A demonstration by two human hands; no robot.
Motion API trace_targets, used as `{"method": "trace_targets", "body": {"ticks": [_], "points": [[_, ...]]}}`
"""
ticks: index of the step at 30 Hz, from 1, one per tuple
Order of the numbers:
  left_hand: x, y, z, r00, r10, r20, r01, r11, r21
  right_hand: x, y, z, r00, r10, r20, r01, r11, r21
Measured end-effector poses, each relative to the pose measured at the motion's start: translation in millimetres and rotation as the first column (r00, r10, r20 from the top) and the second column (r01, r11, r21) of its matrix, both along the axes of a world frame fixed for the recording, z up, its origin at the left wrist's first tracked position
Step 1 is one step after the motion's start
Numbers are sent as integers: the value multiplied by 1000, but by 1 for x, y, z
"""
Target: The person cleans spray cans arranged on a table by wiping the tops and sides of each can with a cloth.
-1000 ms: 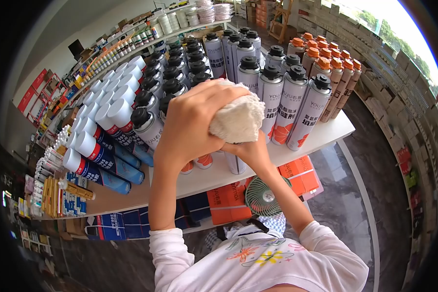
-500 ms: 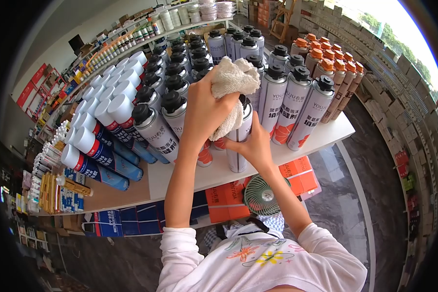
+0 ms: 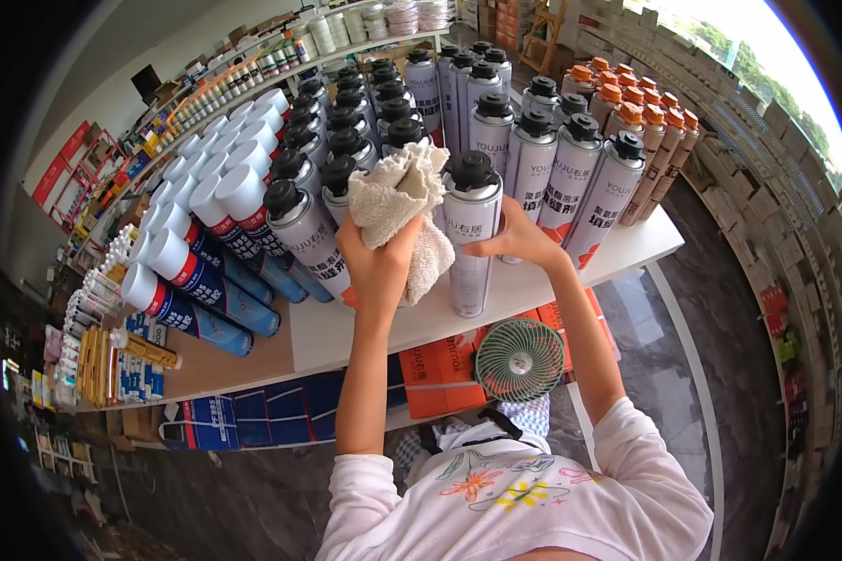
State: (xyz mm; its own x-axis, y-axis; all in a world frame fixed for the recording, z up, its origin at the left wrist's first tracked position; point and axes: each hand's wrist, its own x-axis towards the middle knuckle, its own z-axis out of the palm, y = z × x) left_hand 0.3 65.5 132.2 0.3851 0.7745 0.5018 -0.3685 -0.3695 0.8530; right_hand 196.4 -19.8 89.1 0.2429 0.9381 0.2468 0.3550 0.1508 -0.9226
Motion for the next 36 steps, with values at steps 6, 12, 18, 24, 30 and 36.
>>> {"method": "trace_targets", "body": {"ticks": [6,12,18,24,30,36], "points": [[-10,3,3,991,124,45,-130,981,142,11,5,-6,997,63,-44,-65,997,-37],[-9,8,7,984,171,56,-180,931,316,-5,-4,-6,999,33,4,-33,999,-14],[4,10,16,987,157,19,-153,922,355,-43,-11,-8,967,-247,53,221,929,297],[21,-14,15,982,149,-112,-58,814,578,-79,5,-22,829,-542,-138,557,779,289],[16,-24,-1,914,396,-91,-127,492,861,-77,13,-34,856,-486,-173,511,753,415],[-1,-26,2,962,190,-195,45,596,802,-72,11,-35,875,-257,-411,425,814,396]]}}
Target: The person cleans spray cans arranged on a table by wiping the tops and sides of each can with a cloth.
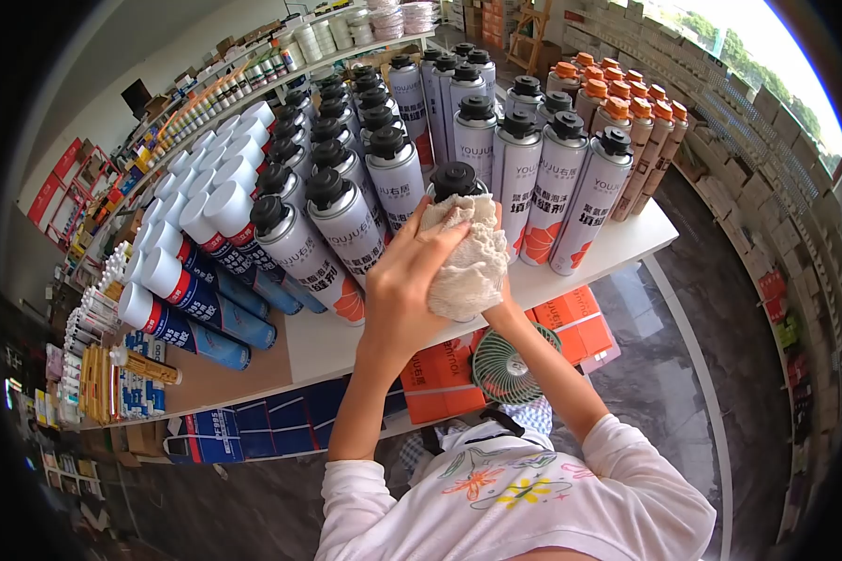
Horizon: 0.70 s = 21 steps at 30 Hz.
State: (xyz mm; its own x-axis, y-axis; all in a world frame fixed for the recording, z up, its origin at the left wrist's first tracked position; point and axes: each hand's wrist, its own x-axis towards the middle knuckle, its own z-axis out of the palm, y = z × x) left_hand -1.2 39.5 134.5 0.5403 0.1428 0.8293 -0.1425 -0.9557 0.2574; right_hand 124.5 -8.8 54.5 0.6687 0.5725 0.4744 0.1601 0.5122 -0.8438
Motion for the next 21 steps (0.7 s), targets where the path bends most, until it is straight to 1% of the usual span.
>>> {"method": "trace_targets", "body": {"ticks": [1,2,3,4,5,6,7,8,9,10,12,13,15,16,18,19,21], "points": [[-9,5,6,1000,0,4,0,1000,-1,-1,-2,7,1000,0,4,0,1000,-1],[-21,13,11,993,-119,-24,110,963,-245,-1,-4,11,986,-100,135,114,989,-99],[-29,20,13,971,-240,-22,201,856,-476,-1,-4,12,945,-183,271,236,955,-178],[-34,24,3,977,-164,135,212,810,-547,3,0,13,949,-186,255,239,951,-194],[-37,29,-7,957,-71,280,235,758,-609,6,-2,15,964,-132,230,182,960,-212],[-42,32,-1,956,-16,292,194,782,-592,13,-3,16,962,-92,256,150,965,-217],[-42,33,7,957,-16,290,187,797,-574,19,-3,16,958,-53,281,119,967,-225],[-41,33,17,957,-15,288,180,812,-555,25,-4,17,959,-53,280,119,967,-225],[-40,33,20,968,75,239,79,816,-573,30,-4,18,962,9,272,52,975,-217],[-35,33,24,968,72,241,82,815,-574,33,-5,19,961,70,266,-13,978,-208],[-19,30,35,973,129,192,-38,908,-417,36,-5,17,956,70,284,-11,978,-206],[-12,29,41,981,117,152,-61,943,-328,36,-5,16,952,74,298,-13,979,-203],[5,28,51,994,84,67,-62,958,-281,35,-4,16,949,54,310,2,984,-178],[13,30,54,994,82,69,-59,958,-280,35,-3,16,947,35,320,15,988,-155],[24,34,54,996,-36,-76,17,971,-237,37,-3,12,951,26,308,29,984,-173],[25,35,52,997,-36,-75,17,972,-234,37,-2,12,955,19,296,40,981,-192],[25,38,46,988,65,-139,-98,965,-243,35,-2,15,957,13,290,49,978,-205]]}}
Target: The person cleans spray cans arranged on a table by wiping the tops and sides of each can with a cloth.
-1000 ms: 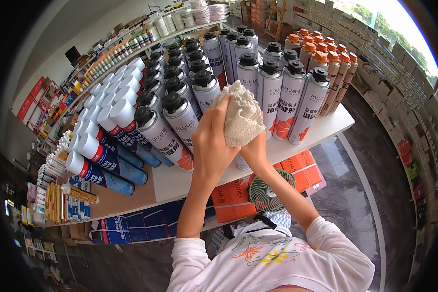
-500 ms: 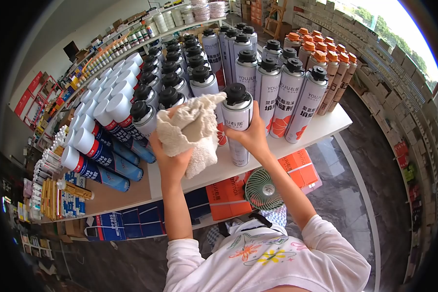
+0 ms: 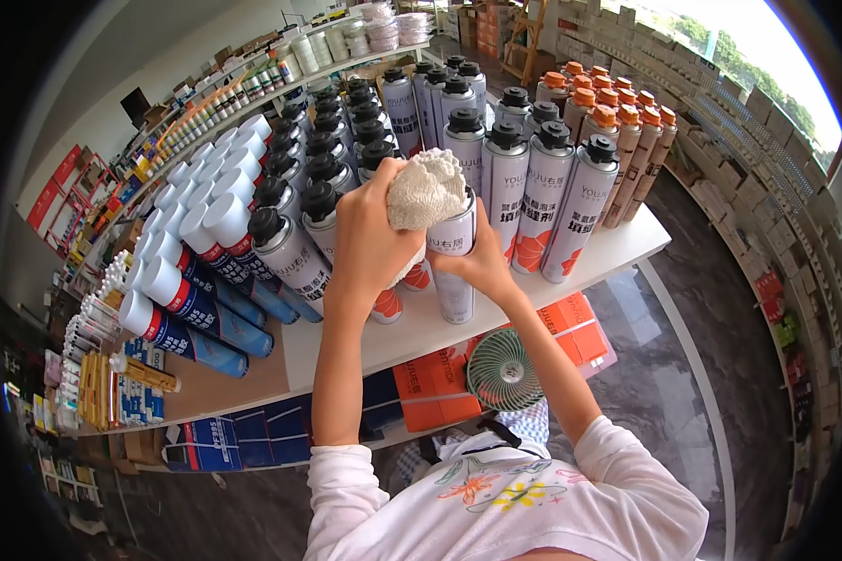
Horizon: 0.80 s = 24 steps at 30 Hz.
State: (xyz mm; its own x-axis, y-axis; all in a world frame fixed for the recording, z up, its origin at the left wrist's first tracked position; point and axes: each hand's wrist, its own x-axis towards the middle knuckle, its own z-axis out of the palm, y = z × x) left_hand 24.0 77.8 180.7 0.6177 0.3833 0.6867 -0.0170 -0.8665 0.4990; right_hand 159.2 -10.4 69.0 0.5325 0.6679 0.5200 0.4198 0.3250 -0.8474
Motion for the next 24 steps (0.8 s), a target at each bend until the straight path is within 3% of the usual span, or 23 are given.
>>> {"method": "trace_targets", "body": {"ticks": [6,8,9,10,14,16,17,22,24], "points": [[-11,5,-8,999,-32,-11,33,983,181,-10,-6,4,1000,-1,-3,1,1000,11],[-16,2,-13,998,-51,40,34,937,348,-13,-6,0,999,-27,48,25,999,34],[-20,-3,-13,998,-60,8,52,917,395,-16,-3,-1,993,-121,-1,121,991,55],[-24,-5,-15,998,-59,8,51,916,399,-17,0,-1,975,-214,-55,218,973,73],[-36,3,-25,995,-87,53,64,934,351,-29,0,-2,967,-242,-75,245,969,34],[-44,5,-19,987,-13,158,1,997,80,-36,-4,4,965,-233,-119,236,972,14],[-43,7,-15,973,-21,231,13,999,35,-39,-4,6,953,-271,-136,275,961,9],[-25,1,18,981,42,189,-57,995,76,-57,6,-2,918,-397,-18,397,916,60],[-10,5,26,974,-221,44,192,917,351,-62,8,-7,908,-418,33,415,907,65]]}}
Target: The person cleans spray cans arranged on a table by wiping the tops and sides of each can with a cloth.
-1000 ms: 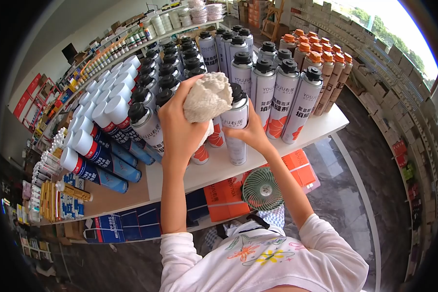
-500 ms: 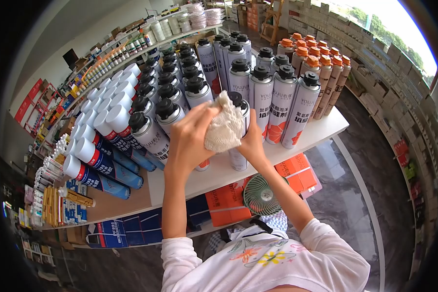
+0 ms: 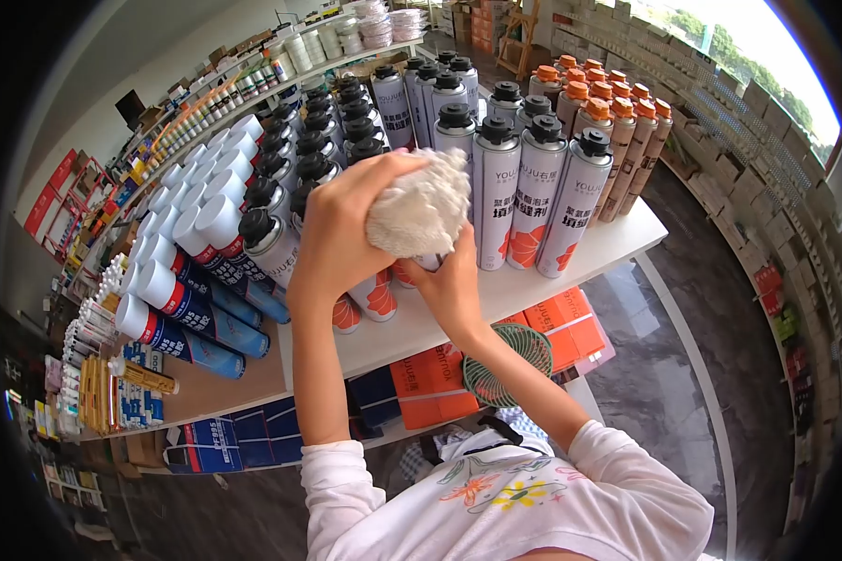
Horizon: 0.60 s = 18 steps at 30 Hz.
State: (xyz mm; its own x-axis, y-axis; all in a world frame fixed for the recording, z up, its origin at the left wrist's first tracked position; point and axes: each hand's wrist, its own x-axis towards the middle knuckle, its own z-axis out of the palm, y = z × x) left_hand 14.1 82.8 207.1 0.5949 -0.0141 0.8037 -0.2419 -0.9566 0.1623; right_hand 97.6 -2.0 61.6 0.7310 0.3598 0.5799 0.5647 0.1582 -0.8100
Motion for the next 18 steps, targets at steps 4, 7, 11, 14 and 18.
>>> {"method": "trace_targets", "body": {"ticks": [4,7,11,14,18], "points": [[12,-4,11,947,-10,-320,-25,994,-106,7,1,-4,994,89,-55,-92,995,-46],[26,-2,4,961,-78,-264,42,989,-139,11,-2,-3,997,62,-36,-61,997,48],[38,5,-11,980,-160,-120,141,979,-149,17,-4,4,998,56,-12,-55,996,64],[42,13,-25,959,-282,-13,271,933,-237,20,-7,-5,998,62,-8,-61,996,66],[41,25,-38,931,-363,34,343,842,-416,33,-26,8,989,145,-33,-147,985,-85]]}}
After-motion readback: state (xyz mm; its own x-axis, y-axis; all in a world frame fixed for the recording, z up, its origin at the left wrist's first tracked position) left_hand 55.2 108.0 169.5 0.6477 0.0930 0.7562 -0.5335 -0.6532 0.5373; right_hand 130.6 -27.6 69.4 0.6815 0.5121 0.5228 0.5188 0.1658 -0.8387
